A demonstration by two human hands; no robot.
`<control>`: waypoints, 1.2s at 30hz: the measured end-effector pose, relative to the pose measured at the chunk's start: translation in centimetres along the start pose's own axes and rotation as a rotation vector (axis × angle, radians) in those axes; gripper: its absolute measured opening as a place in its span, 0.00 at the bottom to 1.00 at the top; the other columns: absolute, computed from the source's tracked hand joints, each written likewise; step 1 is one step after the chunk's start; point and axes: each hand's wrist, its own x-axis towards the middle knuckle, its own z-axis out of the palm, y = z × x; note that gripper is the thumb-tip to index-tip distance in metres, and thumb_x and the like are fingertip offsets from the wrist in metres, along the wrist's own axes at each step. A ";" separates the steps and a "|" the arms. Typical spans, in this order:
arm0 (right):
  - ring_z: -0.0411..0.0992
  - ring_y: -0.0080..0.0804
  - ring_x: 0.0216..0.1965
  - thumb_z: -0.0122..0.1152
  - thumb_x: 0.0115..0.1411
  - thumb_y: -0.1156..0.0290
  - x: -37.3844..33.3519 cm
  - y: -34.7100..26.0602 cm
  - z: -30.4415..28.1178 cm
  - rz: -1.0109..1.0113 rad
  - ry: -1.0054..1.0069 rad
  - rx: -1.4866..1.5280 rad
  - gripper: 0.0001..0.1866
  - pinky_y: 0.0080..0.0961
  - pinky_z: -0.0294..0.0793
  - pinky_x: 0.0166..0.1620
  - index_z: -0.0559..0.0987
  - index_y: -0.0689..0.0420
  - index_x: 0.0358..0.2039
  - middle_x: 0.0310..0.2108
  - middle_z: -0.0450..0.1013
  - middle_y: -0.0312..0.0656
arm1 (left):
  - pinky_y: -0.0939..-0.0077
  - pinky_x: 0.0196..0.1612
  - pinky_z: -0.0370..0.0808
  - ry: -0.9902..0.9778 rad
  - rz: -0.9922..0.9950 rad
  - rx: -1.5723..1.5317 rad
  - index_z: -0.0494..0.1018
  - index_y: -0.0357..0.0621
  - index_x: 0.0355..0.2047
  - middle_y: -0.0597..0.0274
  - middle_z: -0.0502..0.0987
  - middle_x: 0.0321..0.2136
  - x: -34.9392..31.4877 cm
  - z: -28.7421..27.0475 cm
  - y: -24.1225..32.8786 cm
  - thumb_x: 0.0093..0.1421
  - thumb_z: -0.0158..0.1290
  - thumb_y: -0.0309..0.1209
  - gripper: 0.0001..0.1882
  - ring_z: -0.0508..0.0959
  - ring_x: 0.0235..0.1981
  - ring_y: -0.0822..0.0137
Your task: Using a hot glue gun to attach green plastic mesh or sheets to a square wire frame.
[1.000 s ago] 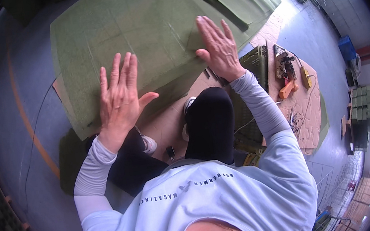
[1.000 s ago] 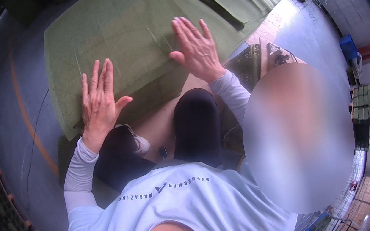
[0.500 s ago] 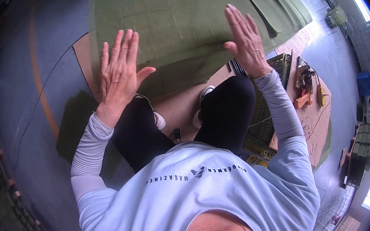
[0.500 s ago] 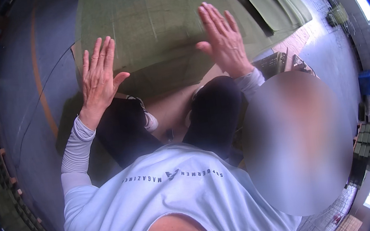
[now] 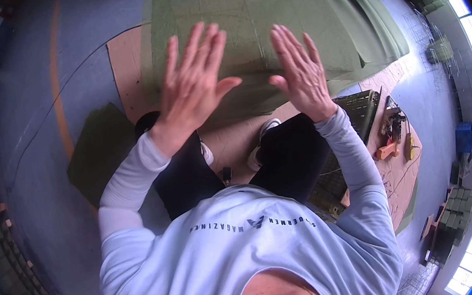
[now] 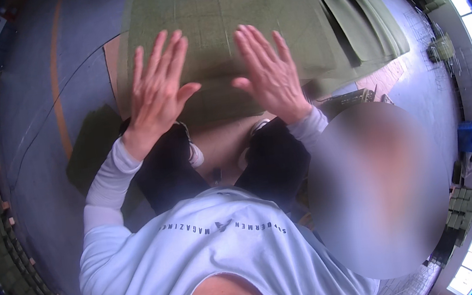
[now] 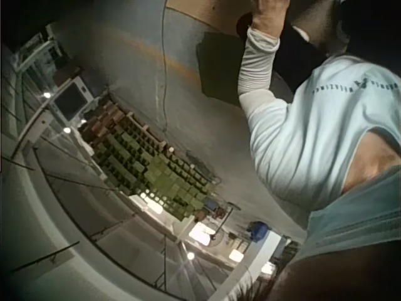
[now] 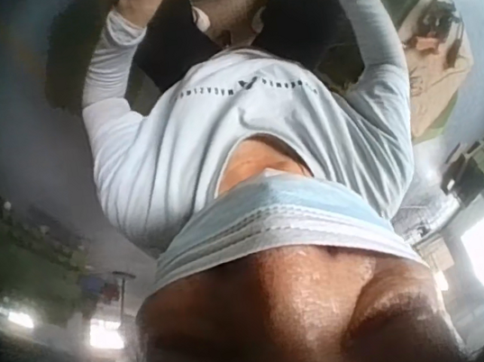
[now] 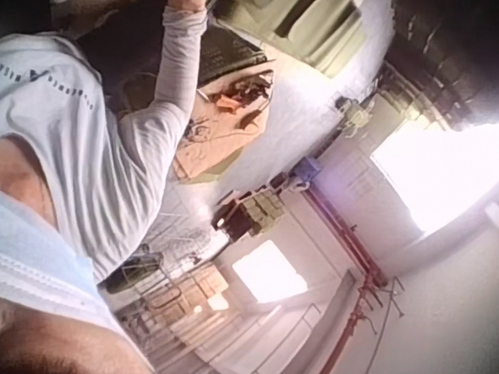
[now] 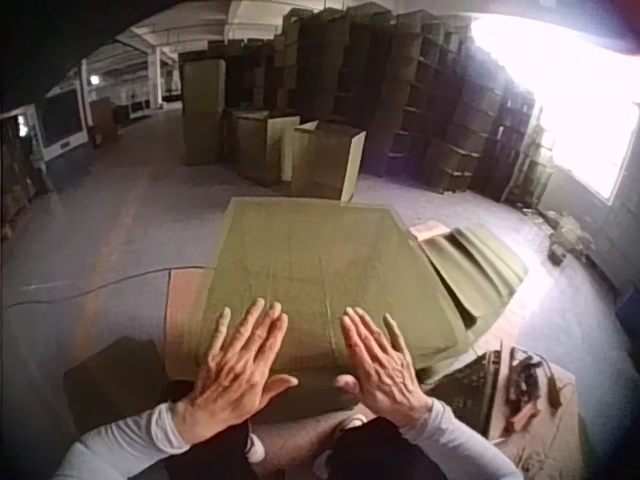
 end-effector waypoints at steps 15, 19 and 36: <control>0.54 0.36 0.64 0.45 0.59 0.47 0.8 -3.6 3.4 0.113 0.113 -0.097 0.37 0.44 0.46 0.65 0.61 0.62 0.60 0.61 0.58 0.45 | 0.45 0.61 0.53 -0.035 0.059 0.097 0.60 0.43 0.60 0.55 0.65 0.57 1.4 2.3 1.6 0.57 0.32 0.64 0.43 0.61 0.62 0.57; 0.55 0.39 0.63 0.45 0.59 0.46 0.6 -1.3 0.0 0.067 0.108 0.286 0.38 0.44 0.47 0.64 0.60 0.64 0.60 0.61 0.58 0.48 | 0.47 0.62 0.52 -0.025 0.066 -0.210 0.58 0.40 0.60 0.55 0.64 0.58 1.7 0.3 1.6 0.57 0.35 0.63 0.43 0.59 0.63 0.56; 0.55 0.39 0.63 0.37 0.55 0.35 -2.4 4.9 -0.7 0.151 0.189 0.027 0.46 0.43 0.49 0.64 0.56 0.61 0.62 0.63 0.56 0.45 | 0.50 0.65 0.46 -0.119 0.075 0.046 0.52 0.42 0.64 0.58 0.55 0.64 0.7 0.9 0.3 0.55 0.35 0.64 0.46 0.52 0.66 0.57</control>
